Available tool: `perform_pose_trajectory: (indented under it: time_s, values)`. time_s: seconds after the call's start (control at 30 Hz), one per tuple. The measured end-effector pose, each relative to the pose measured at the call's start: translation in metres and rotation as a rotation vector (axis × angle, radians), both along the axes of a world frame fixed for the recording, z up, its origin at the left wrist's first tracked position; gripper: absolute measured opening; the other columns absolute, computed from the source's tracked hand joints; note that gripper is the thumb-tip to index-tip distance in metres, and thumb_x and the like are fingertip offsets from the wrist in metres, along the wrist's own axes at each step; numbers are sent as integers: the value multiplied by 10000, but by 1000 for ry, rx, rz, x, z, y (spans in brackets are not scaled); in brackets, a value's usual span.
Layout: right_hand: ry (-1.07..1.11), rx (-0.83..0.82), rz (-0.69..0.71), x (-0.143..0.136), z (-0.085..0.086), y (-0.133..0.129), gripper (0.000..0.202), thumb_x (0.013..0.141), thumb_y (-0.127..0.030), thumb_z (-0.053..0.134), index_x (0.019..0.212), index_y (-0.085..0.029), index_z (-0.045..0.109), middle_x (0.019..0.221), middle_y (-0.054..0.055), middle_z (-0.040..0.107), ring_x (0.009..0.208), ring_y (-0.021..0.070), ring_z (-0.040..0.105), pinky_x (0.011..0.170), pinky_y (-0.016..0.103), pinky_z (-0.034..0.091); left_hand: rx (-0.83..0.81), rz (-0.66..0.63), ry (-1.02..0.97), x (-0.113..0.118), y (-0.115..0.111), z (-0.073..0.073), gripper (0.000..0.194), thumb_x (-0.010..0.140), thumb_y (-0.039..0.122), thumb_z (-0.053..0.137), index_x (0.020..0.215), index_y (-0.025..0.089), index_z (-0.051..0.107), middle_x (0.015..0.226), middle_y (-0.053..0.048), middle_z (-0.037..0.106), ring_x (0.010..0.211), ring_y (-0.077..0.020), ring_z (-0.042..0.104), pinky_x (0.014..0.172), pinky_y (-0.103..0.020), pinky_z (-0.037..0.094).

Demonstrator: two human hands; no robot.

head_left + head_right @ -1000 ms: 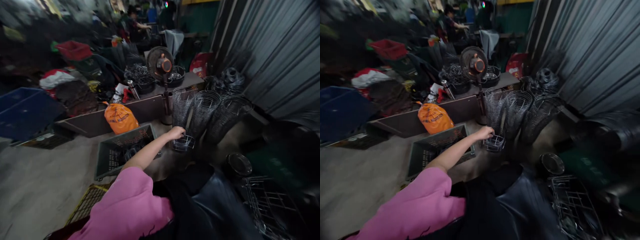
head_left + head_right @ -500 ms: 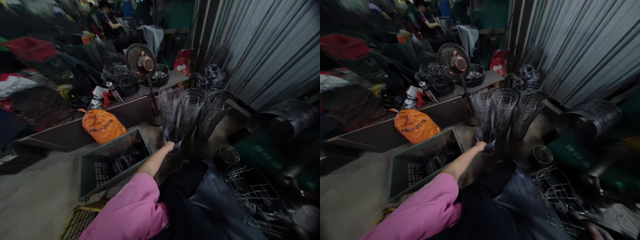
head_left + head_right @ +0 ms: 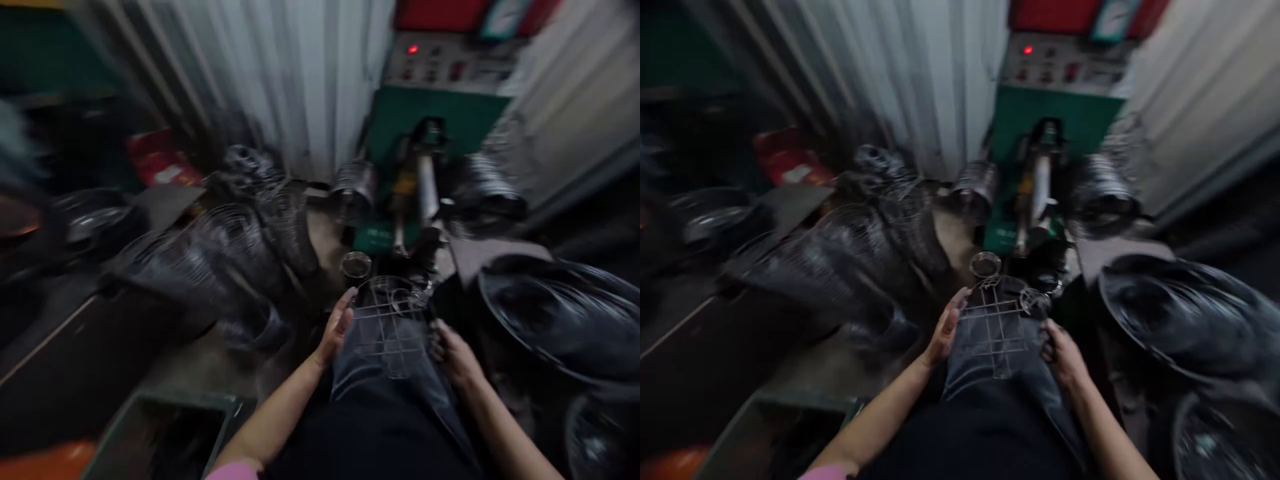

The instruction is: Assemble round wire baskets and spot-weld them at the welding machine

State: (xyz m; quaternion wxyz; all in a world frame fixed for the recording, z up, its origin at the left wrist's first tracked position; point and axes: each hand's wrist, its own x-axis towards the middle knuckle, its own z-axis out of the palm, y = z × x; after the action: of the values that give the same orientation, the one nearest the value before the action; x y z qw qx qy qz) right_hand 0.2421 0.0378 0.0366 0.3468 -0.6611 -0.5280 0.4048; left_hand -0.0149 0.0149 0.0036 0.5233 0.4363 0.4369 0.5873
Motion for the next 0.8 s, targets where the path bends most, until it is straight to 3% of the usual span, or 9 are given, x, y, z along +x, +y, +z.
perform_pose_trajectory:
  time_s: [0.07,0.1,0.2,0.27,0.37,0.43,0.5,0.63,0.8]
  values:
    - [30,-211,50,11,-29,-13,461,728,-634,462,615,-198,561,459,-12,474,395,125,419,390,254,375,-125,-11,57,15,1,-7,611,831,578,434,1320,213,417,1403,-77,412,1318,-245,331,1097,-377,244]
    - [-11,-292,138,18,-40,-17,427,710,-596,526,588,-189,567,465,-9,495,447,136,469,449,256,407,-209,-35,89,20,3,-14,627,806,576,483,1307,203,432,1391,-87,426,1312,-255,341,1093,-382,250]
    - [-215,-336,299,47,-53,-13,306,725,-438,584,582,-169,615,573,18,610,637,187,583,600,265,447,-383,-142,134,33,10,-33,660,771,554,551,1310,196,420,1358,-104,464,1282,-267,389,1068,-392,297]
    - [-385,-172,184,76,-40,7,239,785,-345,522,738,-168,675,773,54,681,786,215,617,690,277,456,-396,-202,169,38,12,-38,636,768,523,571,1298,201,428,1338,-95,486,1264,-259,415,1066,-387,303]
    - [-714,44,-256,135,-9,55,324,829,-334,497,1076,-167,624,1053,134,642,990,265,590,815,327,446,-321,-262,263,36,12,-37,582,743,513,593,1218,187,509,1301,-86,523,1253,-262,427,1075,-387,294]
    - [-860,19,-502,178,8,86,468,837,-392,509,1211,-111,521,1115,206,591,1011,304,580,813,370,456,-300,-263,317,29,13,-34,586,734,527,587,1205,182,527,1291,-90,534,1250,-273,430,1069,-400,306]
    - [-926,-93,-653,213,14,107,589,810,-432,551,1245,-46,457,1137,266,548,988,341,585,782,411,471,-327,-238,339,21,16,-34,627,744,537,564,1256,184,487,1290,-94,538,1237,-278,448,1054,-416,331]
    - [-915,-254,-654,249,9,124,401,819,-272,537,1139,-30,547,1055,253,596,965,346,601,760,419,480,-353,-254,455,13,23,-41,640,725,548,575,1249,188,508,1262,-96,564,1221,-287,467,1051,-432,340]
    - [-904,-238,-635,255,19,122,292,834,-289,501,978,-90,658,999,219,639,967,330,597,762,397,472,-247,-361,640,14,33,-40,556,707,568,573,1131,210,613,1254,-79,572,1225,-278,463,1081,-420,299]
